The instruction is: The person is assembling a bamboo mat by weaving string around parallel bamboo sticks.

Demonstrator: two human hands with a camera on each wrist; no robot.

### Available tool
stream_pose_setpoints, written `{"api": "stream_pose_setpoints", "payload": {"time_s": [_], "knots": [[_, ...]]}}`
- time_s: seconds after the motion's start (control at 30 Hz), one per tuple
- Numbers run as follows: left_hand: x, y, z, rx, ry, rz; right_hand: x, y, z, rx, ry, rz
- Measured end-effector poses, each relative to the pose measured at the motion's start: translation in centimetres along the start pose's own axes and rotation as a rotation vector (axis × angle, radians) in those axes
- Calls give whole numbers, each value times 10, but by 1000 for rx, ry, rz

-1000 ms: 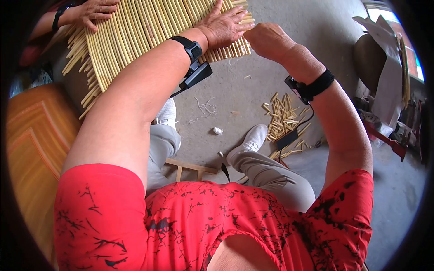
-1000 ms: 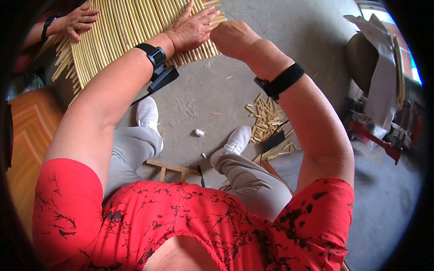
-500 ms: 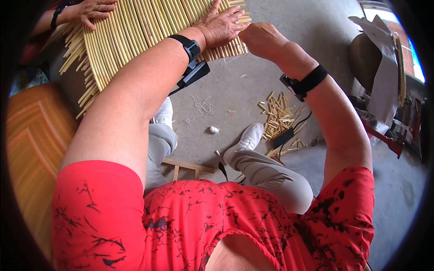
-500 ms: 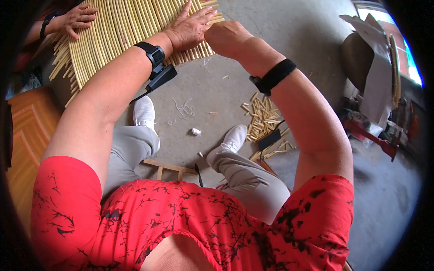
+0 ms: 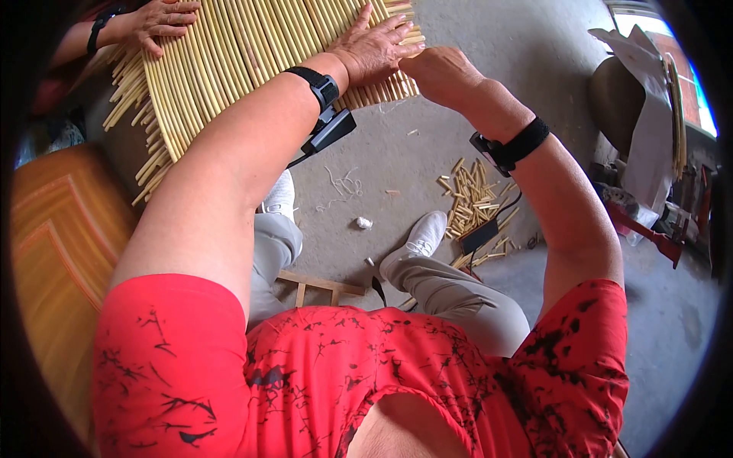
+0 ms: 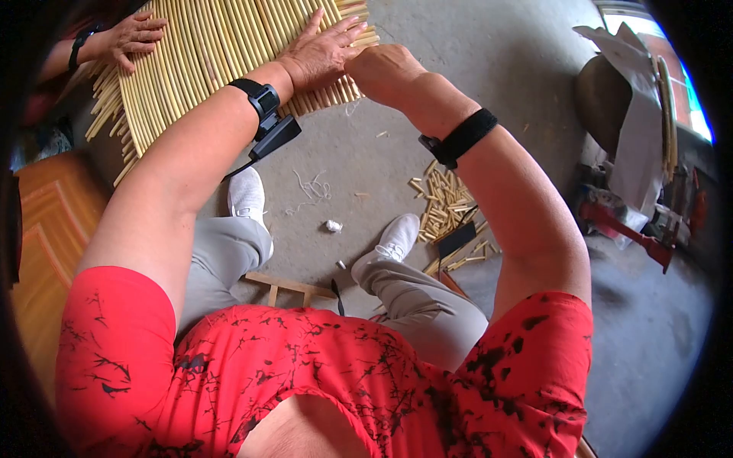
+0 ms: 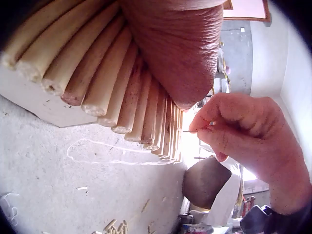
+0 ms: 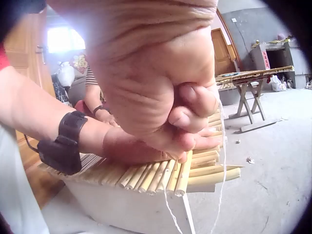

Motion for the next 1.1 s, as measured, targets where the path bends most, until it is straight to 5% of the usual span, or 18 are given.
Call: {"api": "stream_pose_setpoints", "payload": {"time_s": [0.87, 0.97, 1.03, 1.1], "knots": [[-18, 2, 2, 7, -136, -134, -12, -5, -15, -29, 3, 76], [-15, 1, 1, -10, -156, -135, -9, -15, -27, -126, 316, 48], [-11, 0, 3, 1, -187, -142, 10, -32, -81, -401, 464, -420], [-13, -3, 3, -21, -192, -125, -19, -44, -91, -464, 370, -380]]}}
Point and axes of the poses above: each hand's wrist, its own y-axis towards the middle knuckle, its own x-axis out of the back of the hand, z = x × y, the point moved 9 cm from there along y, towards the middle knuckle, and after that the axes turned 8 degrees about -z, right-handed, at the moved point
